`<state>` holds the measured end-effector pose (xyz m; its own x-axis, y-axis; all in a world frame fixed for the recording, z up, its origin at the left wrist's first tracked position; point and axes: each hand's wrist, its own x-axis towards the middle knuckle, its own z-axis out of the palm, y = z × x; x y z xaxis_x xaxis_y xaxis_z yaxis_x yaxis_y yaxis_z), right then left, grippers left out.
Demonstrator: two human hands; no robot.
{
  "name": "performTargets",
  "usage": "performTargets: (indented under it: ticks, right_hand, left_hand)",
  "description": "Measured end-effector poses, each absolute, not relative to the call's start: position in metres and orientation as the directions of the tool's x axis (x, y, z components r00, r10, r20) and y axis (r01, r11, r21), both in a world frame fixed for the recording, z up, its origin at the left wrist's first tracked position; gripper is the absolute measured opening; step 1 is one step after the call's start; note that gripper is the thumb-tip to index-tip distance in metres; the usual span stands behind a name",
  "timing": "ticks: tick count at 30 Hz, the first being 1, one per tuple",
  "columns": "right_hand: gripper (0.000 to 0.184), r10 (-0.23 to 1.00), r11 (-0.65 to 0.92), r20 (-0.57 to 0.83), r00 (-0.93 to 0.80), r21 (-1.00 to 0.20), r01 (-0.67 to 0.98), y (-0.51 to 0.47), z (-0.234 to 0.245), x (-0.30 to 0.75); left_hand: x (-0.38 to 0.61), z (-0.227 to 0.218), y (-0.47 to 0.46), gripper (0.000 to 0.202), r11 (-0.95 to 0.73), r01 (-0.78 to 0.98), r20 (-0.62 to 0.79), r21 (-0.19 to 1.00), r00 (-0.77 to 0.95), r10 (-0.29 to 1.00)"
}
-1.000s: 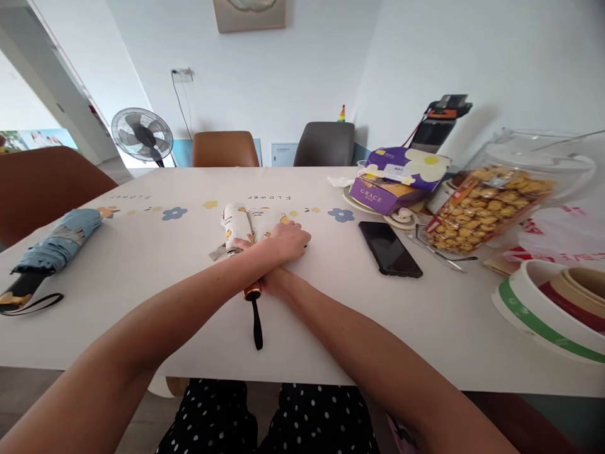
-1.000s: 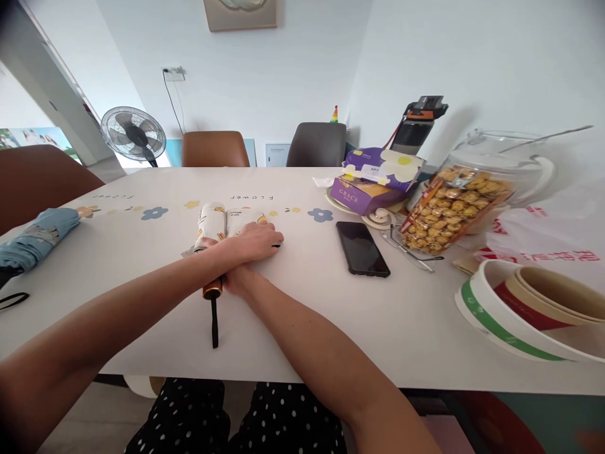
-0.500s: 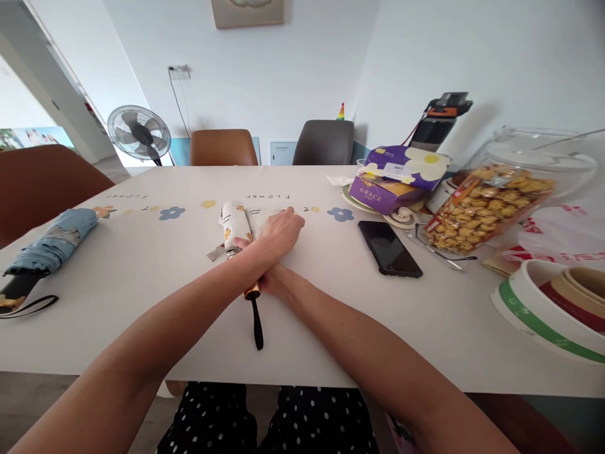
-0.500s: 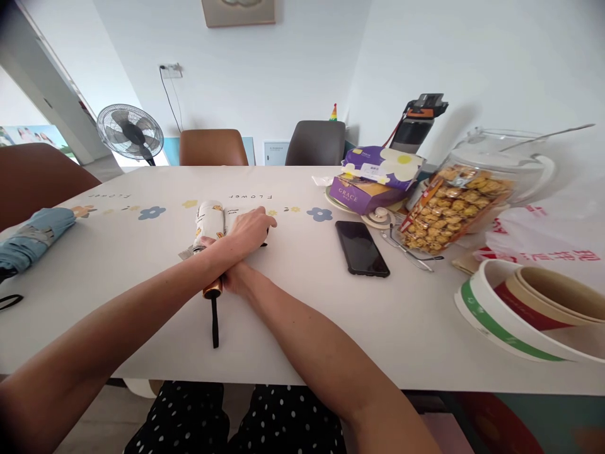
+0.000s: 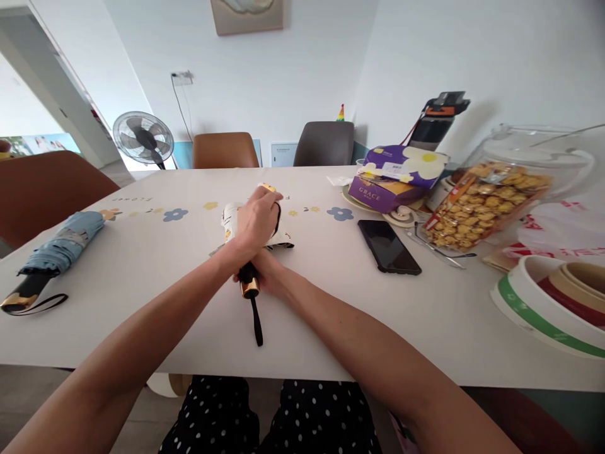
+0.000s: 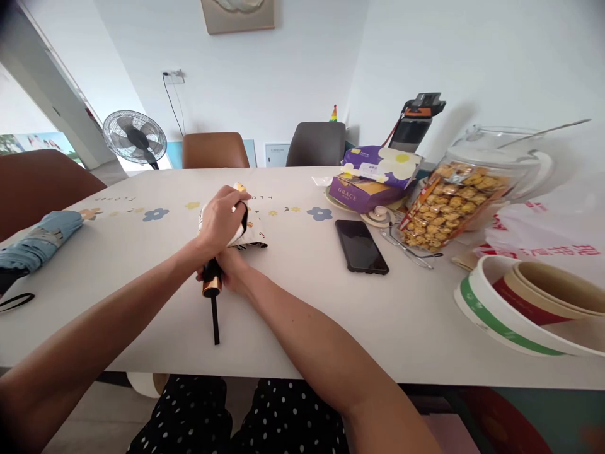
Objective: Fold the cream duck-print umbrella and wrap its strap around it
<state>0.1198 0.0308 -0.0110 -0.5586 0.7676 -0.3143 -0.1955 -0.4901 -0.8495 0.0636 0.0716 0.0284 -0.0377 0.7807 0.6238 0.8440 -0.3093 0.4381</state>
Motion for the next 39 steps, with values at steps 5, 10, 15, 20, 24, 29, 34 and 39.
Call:
performTargets:
  ticks: [5, 10, 15, 20, 24, 29, 34, 39]
  right_hand:
    - [0.022, 0.663, -0.622, -0.306, -0.683, -0.732, -0.276, 0.038, -0.015, 0.115]
    - [0.023, 0.659, -0.631, -0.312, -0.685, -0.725, -0.276, 0.037, -0.015, 0.117]
    - [0.021, 0.667, -0.625, -0.320, -0.673, -0.732, -0.271, 0.037, -0.014, 0.117]
    - [0.021, 0.634, -0.640, -0.266, -0.726, -0.707, -0.300, 0.042, -0.016, 0.119]
    - [0.029, 0.631, -0.638, -0.234, -0.740, -0.698, -0.324, 0.044, -0.014, 0.122]
    - [0.041, 0.692, -0.583, -0.231, -0.683, -0.737, -0.341, 0.043, -0.013, 0.121]
    - [0.038, 0.756, -0.509, -0.270, -0.596, -0.815, -0.277, 0.043, -0.014, 0.121]
    - [0.035, 0.792, -0.452, -0.297, -0.534, -0.873, -0.184, 0.055, -0.016, 0.129]
  left_hand:
    - [0.023, 0.041, 0.065, 0.028, -0.336, 0.823, 0.759, 0.457, -0.164, 0.630]
    - [-0.001, 0.038, 0.049, 0.027, -0.289, 0.778, 0.739, 0.557, -0.306, 0.601]
    - [-0.016, 0.028, 0.032, 0.026, -0.275, 0.747, 0.725, 0.605, -0.373, 0.579]
    - [-0.031, 0.019, 0.018, 0.026, -0.221, 0.716, 0.663, 0.662, -0.423, 0.617]
    - [-0.038, 0.009, 0.012, 0.028, -0.155, 0.678, 0.578, 0.718, -0.457, 0.676]
    - [-0.044, -0.003, 0.011, 0.025, -0.194, 0.781, 0.706, 0.594, -0.391, 0.590]
    - [-0.050, -0.006, 0.009, 0.024, -0.242, 0.794, 0.775, 0.557, -0.393, 0.495]
    - [-0.048, -0.007, 0.006, 0.023, -0.280, 0.775, 0.754, 0.567, -0.351, 0.554]
